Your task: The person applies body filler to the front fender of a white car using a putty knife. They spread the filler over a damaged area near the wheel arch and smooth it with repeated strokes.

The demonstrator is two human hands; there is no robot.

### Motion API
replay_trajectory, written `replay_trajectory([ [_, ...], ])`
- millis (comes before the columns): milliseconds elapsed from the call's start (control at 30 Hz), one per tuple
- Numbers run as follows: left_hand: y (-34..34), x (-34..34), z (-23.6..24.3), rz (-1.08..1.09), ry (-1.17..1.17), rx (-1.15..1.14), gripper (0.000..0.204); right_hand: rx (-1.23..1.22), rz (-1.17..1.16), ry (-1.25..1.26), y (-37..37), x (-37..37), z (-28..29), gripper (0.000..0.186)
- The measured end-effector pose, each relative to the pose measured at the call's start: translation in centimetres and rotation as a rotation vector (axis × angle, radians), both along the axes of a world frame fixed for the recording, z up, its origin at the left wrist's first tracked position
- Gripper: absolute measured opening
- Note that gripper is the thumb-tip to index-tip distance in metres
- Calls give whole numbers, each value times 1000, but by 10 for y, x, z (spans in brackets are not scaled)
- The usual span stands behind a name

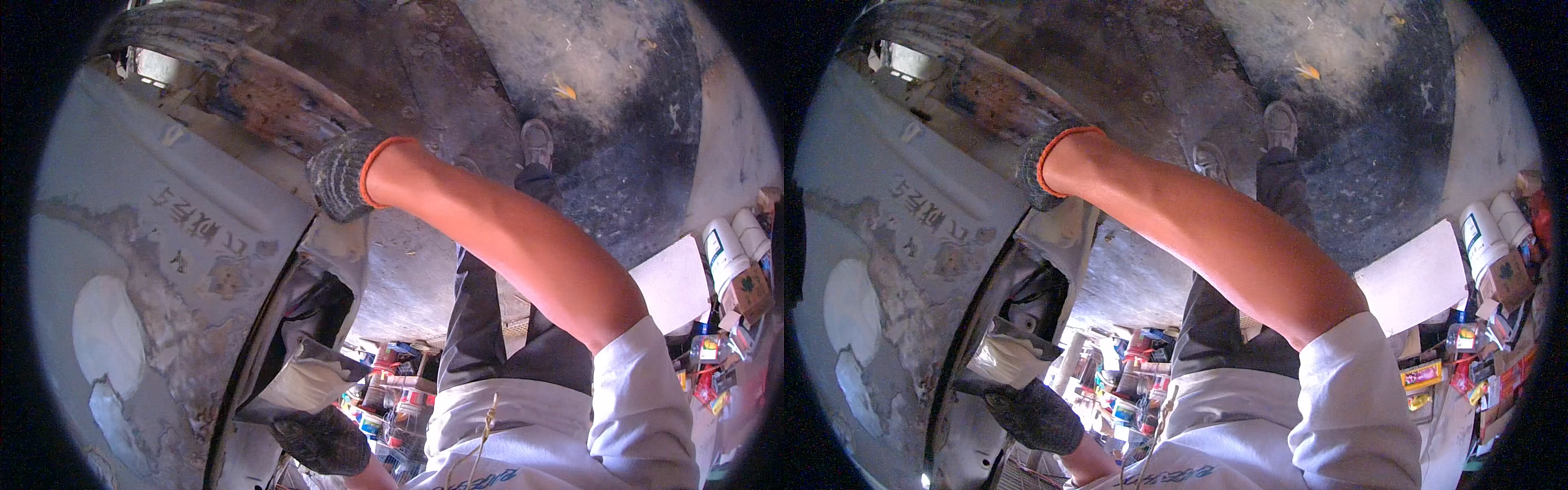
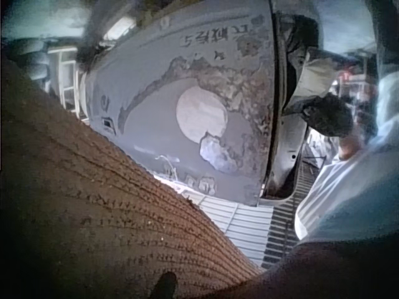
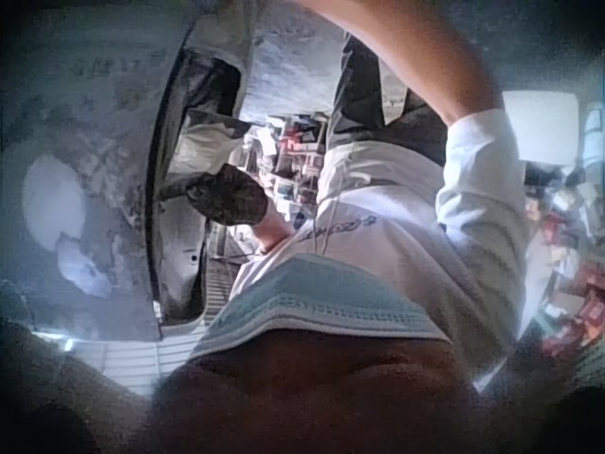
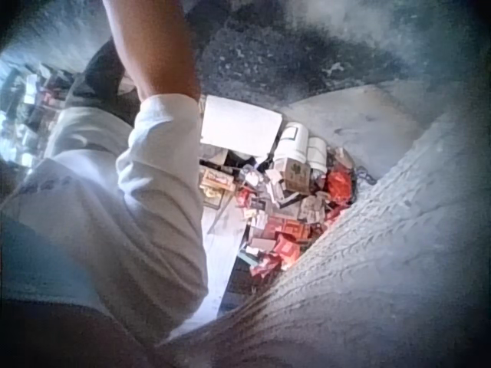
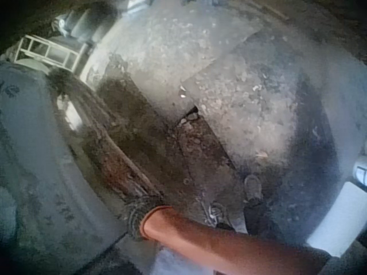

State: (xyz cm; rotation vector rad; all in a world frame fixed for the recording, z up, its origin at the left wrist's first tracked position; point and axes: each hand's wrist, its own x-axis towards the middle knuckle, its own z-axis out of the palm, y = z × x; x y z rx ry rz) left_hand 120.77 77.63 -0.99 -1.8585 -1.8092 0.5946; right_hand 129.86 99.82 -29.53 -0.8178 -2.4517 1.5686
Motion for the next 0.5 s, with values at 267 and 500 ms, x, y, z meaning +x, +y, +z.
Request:
replay_trajectory([
  [267,-1,-3,0,-18,38,9,43,-4,-184,99,0,40,44,23],
  [500,6,4,0,-54,167,-30,44,37,-203,158,-6,47,51,25],
])
